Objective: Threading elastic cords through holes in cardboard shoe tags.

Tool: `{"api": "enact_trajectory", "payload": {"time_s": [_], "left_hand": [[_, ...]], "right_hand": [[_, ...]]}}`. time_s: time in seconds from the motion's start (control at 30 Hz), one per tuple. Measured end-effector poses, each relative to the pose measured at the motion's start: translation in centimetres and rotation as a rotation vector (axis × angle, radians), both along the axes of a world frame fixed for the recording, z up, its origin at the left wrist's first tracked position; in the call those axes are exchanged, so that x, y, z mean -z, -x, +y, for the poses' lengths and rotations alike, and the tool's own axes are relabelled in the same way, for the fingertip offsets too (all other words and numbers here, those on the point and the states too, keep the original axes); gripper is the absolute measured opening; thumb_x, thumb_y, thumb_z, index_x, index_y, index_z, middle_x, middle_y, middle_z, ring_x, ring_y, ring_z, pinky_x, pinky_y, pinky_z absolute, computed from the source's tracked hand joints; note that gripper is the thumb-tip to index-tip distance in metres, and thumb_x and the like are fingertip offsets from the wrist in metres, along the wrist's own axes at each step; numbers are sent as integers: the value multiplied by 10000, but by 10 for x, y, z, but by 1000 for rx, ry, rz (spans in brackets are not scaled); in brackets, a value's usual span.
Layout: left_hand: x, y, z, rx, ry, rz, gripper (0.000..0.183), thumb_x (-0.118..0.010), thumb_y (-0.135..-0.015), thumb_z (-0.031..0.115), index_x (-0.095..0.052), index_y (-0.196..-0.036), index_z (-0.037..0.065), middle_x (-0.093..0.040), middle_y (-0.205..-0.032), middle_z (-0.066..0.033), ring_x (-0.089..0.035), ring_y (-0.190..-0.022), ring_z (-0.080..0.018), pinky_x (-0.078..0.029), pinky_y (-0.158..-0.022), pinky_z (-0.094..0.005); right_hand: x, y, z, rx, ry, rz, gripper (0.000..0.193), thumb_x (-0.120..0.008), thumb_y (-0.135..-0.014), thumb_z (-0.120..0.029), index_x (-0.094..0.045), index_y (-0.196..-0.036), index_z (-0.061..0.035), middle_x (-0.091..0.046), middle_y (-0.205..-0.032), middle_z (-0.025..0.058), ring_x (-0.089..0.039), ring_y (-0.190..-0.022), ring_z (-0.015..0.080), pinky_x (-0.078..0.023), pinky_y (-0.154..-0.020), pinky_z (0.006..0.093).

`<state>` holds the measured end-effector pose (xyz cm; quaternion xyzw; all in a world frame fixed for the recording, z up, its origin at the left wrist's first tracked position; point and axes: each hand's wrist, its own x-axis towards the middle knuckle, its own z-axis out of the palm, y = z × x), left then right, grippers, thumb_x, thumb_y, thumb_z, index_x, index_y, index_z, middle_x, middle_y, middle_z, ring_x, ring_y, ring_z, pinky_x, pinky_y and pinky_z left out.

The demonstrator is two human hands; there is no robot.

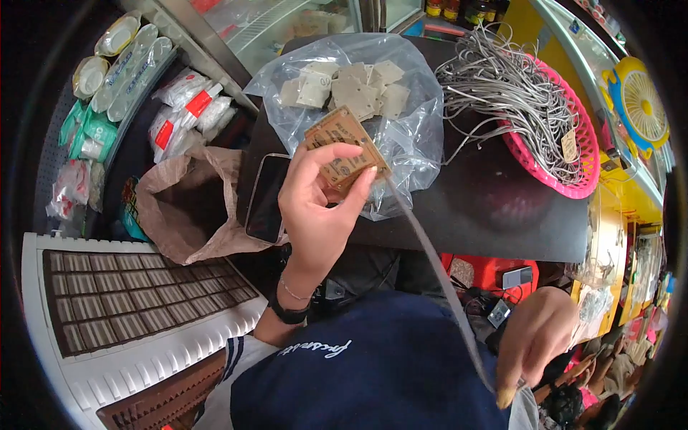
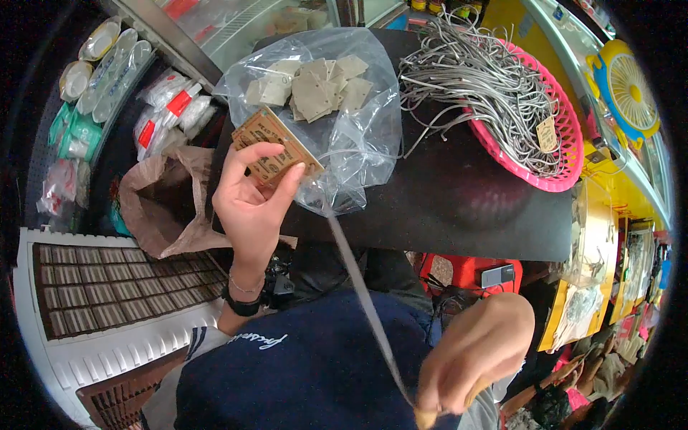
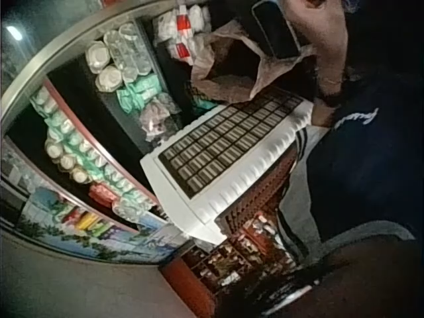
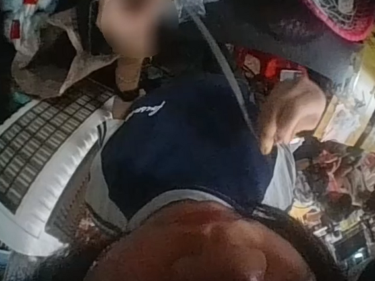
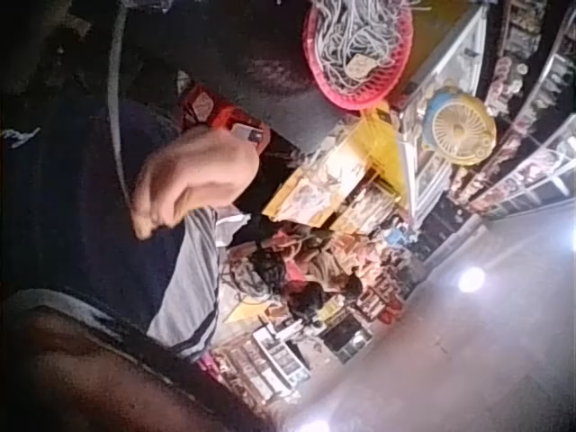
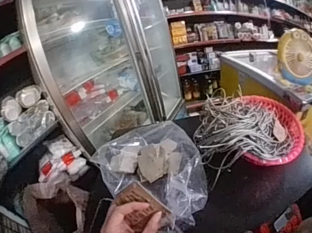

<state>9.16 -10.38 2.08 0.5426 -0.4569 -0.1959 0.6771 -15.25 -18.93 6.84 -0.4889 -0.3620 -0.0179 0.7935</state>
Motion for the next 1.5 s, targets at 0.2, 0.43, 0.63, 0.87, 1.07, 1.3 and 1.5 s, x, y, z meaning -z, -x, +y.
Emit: {"api": "enact_trajectory", "payload": {"time_s": [0.2, 0.43, 0.63, 0.87, 1.07, 1.3, 1.5], "left_hand": [[-7, 8, 3, 31, 37, 41, 246, -683, -777, -81, -597, -1001, -23, -528, -1031, -61, -645, -883, -148, -553, -671, -204], [-16, 26, 13, -41, 191, -481, 259, -770, -670, -41, -694, -899, 52, -649, -888, -110, -638, -757, -213, -510, -640, -289], [-24, 13, 21, -119, -8, -436, 207, -738, -698, -58, -723, -878, 43, -669, -809, -88, -649, -700, -149, -506, -622, -256], [-21, -40, 18, -298, 209, 27, 251, -690, -797, -59, -628, -1040, -71, -643, -970, -85, -609, -843, -107, -514, -744, -227], [-23, -64, 22, -299, 170, 226, 330, -651, -854, 8, -540, -1158, -55, -625, -1049, -109, -626, -928, -164, -532, -833, -310], [-25, -88, 27, -411, 233, 299, 290, -675, -833, -5, -569, -1101, -38, -645, -994, -113, -645, -873, -157, -540, -723, -274], [-28, -96, 29, -549, 246, 196, 287, -670, -837, -6, -567, -1104, -29, -648, -976, -111, -637, -840, -138, -526, -720, -257]], "right_hand": [[12, -6, 3, 465, 211, 191, 386, -790, -746, -149, -603, -1025, 40, -595, -1129, 203, -621, -823, 209, -505, -666, 286], [27, -63, 33, 1661, 912, 398, 376, -794, -627, -172, -626, -921, -9, -479, -1261, 183, -467, -1158, 351, -343, -973, 452], [25, -62, 25, 1365, 644, 474, 90, -625, -813, -75, -619, -845, 9, -602, -1056, 129, -557, -1015, 281, -403, -887, 380], [36, -40, 7, 753, -39, 612, 303, -523, -961, -206, -620, -813, 40, -632, -848, 98, -585, -810, 167, -454, -775, 291], [44, -33, -2, 627, -95, 721, 324, -528, -961, -238, -633, -826, 37, -643, -827, 96, -594, -792, 167, -462, -772, 297], [47, -32, -5, 565, -22, 742, 313, -534, -957, -222, -635, -840, 51, -649, -832, 93, -598, -811, 169, -459, -793, 298], [48, -26, -7, 549, 34, 752, 297, -531, -953, -197, -637, -846, 59, -651, -853, 97, -600, -835, 172, -456, -800, 291]]}}
